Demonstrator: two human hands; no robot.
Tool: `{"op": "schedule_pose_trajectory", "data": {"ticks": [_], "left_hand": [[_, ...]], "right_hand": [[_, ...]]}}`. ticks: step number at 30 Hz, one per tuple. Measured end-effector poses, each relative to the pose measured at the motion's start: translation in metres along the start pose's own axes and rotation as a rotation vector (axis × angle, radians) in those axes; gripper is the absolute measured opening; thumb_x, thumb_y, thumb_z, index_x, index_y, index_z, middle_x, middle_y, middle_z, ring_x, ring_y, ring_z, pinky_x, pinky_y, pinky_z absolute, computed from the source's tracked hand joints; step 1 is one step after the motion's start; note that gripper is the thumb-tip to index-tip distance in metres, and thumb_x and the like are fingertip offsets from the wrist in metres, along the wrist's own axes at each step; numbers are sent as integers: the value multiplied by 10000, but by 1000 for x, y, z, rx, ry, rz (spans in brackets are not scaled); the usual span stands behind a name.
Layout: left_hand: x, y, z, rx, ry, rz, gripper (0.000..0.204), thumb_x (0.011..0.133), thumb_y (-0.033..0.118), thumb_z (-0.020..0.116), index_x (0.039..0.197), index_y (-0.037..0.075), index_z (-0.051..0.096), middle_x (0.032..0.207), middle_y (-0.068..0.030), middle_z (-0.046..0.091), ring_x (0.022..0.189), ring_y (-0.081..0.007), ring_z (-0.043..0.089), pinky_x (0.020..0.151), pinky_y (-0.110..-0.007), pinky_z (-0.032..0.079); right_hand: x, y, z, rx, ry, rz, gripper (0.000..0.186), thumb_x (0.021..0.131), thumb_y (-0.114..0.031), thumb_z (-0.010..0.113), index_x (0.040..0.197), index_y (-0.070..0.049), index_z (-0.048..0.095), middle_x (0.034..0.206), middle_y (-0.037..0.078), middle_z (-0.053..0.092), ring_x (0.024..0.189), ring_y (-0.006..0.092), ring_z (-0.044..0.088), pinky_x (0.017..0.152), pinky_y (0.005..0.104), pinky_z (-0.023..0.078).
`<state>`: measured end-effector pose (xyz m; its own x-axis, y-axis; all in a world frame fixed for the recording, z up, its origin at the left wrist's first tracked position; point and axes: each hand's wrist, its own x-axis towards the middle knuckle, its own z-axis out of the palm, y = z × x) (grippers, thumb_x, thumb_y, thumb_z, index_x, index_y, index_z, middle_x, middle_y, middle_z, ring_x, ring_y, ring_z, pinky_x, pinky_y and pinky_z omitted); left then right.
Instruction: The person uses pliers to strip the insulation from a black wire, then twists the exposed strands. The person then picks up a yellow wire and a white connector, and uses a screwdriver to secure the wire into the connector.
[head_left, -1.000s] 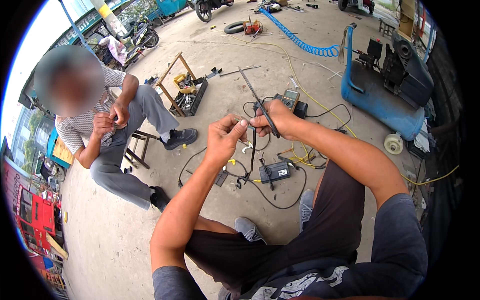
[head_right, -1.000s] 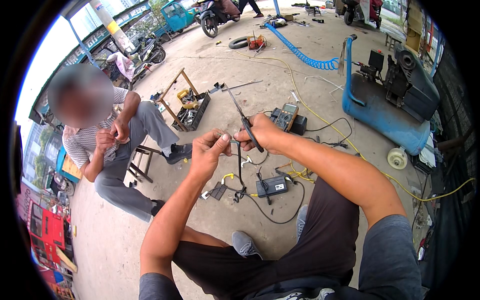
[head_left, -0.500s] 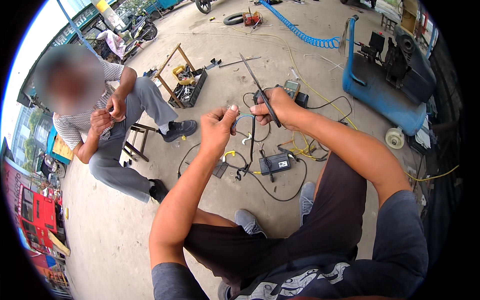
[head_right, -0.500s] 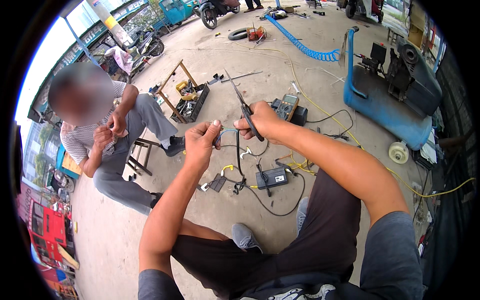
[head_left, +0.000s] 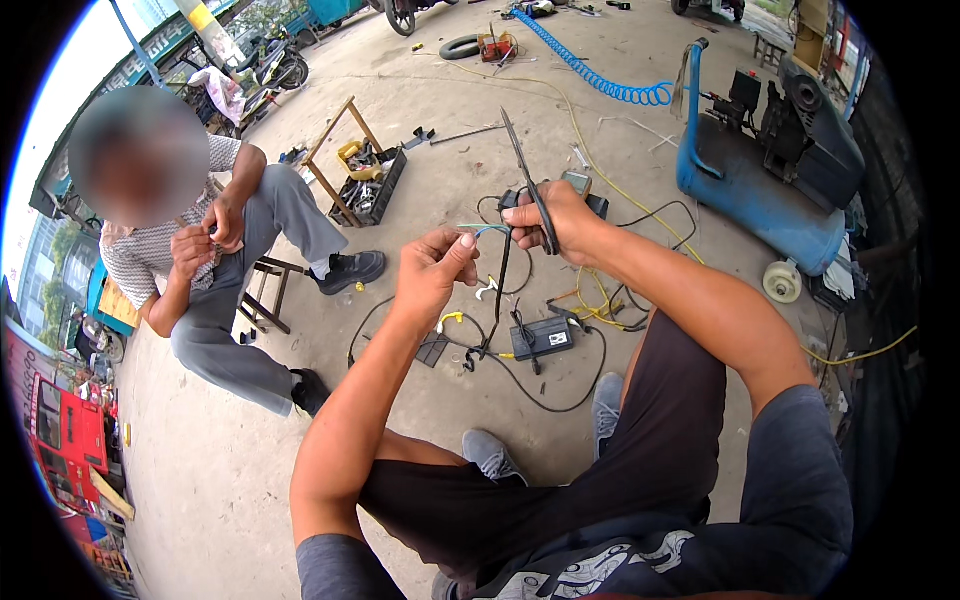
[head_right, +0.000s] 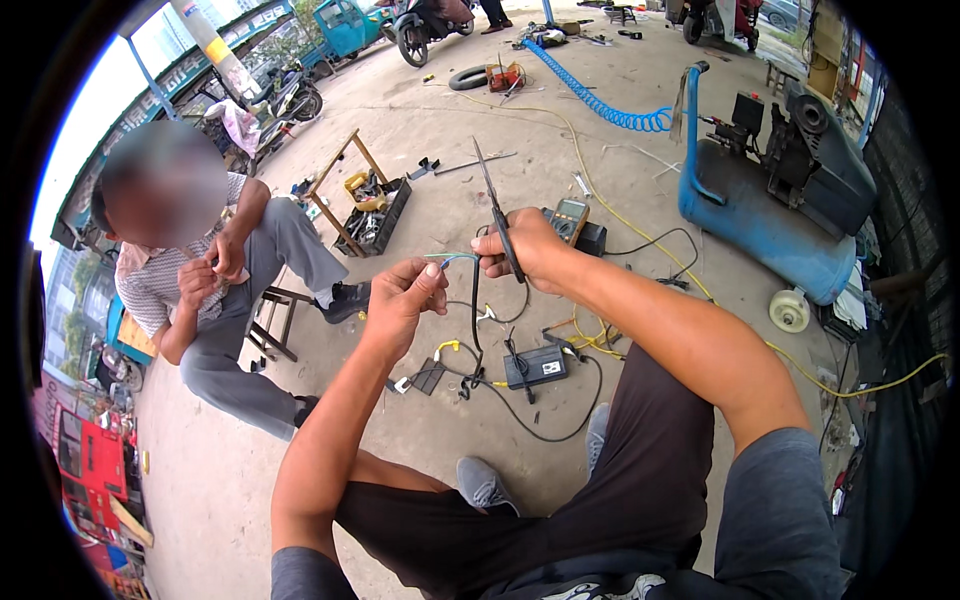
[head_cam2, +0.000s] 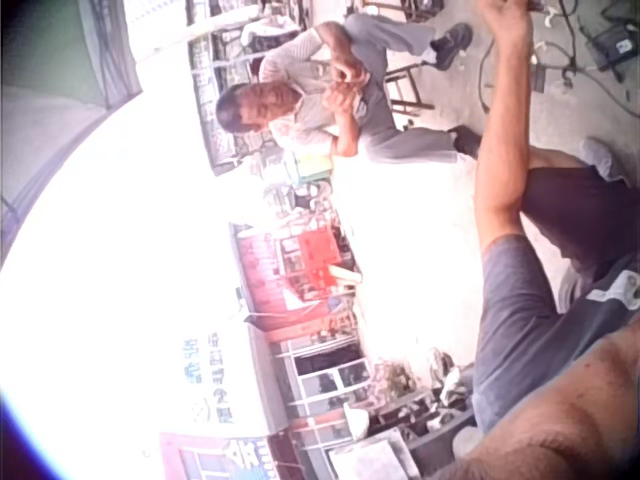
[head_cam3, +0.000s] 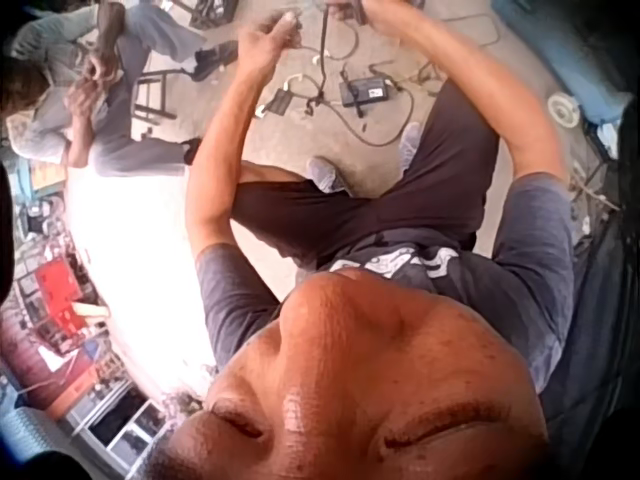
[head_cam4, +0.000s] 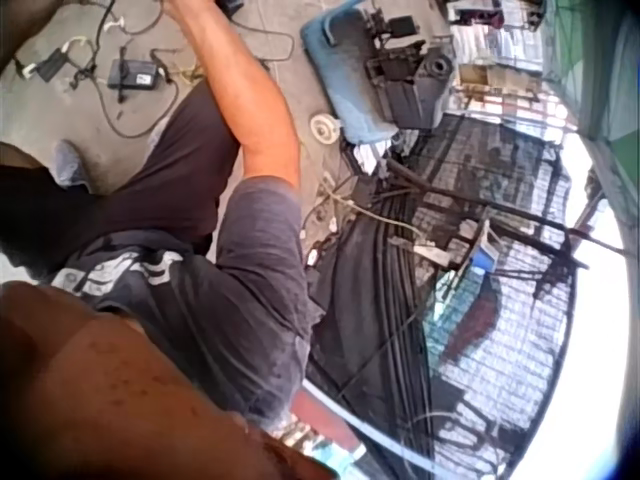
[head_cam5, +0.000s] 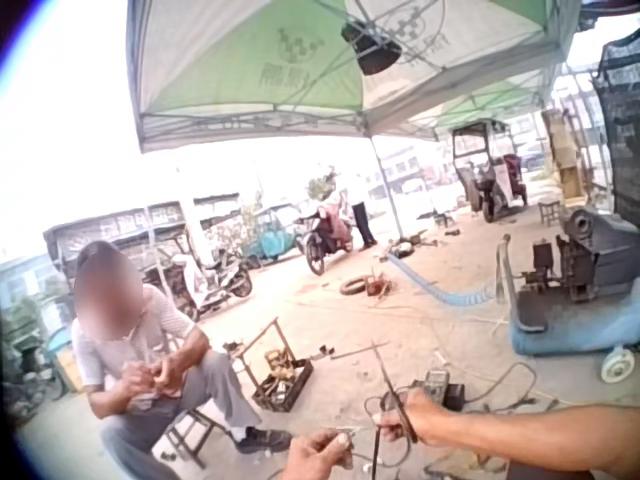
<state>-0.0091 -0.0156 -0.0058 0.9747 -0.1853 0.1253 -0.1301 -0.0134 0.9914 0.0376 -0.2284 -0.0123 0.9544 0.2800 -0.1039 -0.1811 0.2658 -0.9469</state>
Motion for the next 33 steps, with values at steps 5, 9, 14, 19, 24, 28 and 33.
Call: {"op": "schedule_pose_trajectory", "data": {"ticks": [5,9,14,19,24,28,33], "left_hand": [[3,-1,-6,115,-88,-50,312,962,267,634,834,-16,606,634,-45,554,527,-121,503,502,-261,414],[0,-2,-2,132,-130,-132,294,970,236,620,794,4,577,611,-35,528,519,-119,490,495,-262,401],[-1,-6,-1,77,-172,-130,248,963,198,624,805,13,576,623,-31,532,548,-126,513,525,-273,423],[-2,-6,-1,55,-187,-129,180,934,138,644,818,13,583,663,-48,586,586,-130,552,561,-285,449],[-1,-17,-17,207,-317,-201,138,881,102,686,909,-1,597,779,-68,631,696,-144,600,674,-299,511],[-3,-17,-12,129,-142,-75,325,862,145,725,1098,-21,577,989,-98,638,924,-167,608,838,-326,515],[1,3,3,-21,-111,-57,477,852,243,766,1187,-39,577,984,-94,644,895,-162,603,811,-326,508]], "right_hand": [[0,0,4,2,-7,-1,199,826,-83,751,864,39,599,756,109,642,625,178,651,564,276,574],[1,0,1,59,9,-17,227,820,-83,756,888,49,583,765,111,640,632,176,652,563,277,578],[4,0,-1,81,19,-54,232,819,-68,751,905,52,572,776,110,642,642,175,656,559,277,579],[6,1,-3,85,67,-47,204,816,-64,750,871,40,584,772,107,644,641,170,656,556,277,576],[7,-5,-12,152,77,-35,177,813,-74,753,800,21,604,754,109,646,623,171,649,548,277,567],[6,-8,-13,148,62,-14,178,814,-80,754,803,20,607,736,109,645,615,172,647,551,275,567],[2,-2,0,19,23,-30,198,824,-89,753,853,33,599,736,103,646,616,164,648,559,272,573]]}}
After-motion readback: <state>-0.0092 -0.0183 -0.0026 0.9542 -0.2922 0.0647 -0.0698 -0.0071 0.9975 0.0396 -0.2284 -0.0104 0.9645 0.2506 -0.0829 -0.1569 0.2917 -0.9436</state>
